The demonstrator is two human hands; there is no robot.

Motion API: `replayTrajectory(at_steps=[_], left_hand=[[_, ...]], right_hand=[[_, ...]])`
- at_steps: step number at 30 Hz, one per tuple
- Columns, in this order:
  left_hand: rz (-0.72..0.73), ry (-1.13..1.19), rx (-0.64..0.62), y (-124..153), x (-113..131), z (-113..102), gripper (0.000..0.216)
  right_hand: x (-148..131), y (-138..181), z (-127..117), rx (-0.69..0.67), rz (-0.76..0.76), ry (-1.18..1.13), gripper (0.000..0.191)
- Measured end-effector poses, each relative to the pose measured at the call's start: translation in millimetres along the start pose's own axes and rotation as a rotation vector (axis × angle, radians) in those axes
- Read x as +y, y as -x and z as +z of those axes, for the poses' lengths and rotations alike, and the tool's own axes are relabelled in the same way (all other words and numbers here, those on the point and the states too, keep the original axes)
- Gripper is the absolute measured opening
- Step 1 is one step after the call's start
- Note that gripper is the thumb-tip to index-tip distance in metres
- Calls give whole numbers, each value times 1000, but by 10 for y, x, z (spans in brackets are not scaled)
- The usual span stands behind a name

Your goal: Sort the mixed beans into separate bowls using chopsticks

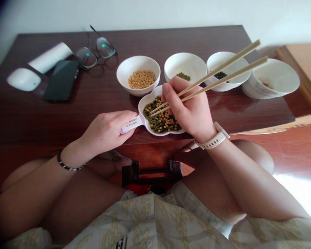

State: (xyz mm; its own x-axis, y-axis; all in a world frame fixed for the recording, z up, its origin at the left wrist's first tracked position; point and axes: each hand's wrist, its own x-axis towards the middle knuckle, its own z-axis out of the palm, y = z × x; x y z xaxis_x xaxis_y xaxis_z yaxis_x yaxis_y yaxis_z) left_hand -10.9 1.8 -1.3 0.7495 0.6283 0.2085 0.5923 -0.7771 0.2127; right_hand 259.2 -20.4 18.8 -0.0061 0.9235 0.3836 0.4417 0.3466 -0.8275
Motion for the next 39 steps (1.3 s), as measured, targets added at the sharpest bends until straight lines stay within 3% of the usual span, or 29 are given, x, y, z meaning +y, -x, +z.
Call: replayTrajectory(at_steps=[39], left_hand=[[31,15,43,9,-7,16,29]], right_hand=[[53,-2,8,-2,-5,-25,49]])
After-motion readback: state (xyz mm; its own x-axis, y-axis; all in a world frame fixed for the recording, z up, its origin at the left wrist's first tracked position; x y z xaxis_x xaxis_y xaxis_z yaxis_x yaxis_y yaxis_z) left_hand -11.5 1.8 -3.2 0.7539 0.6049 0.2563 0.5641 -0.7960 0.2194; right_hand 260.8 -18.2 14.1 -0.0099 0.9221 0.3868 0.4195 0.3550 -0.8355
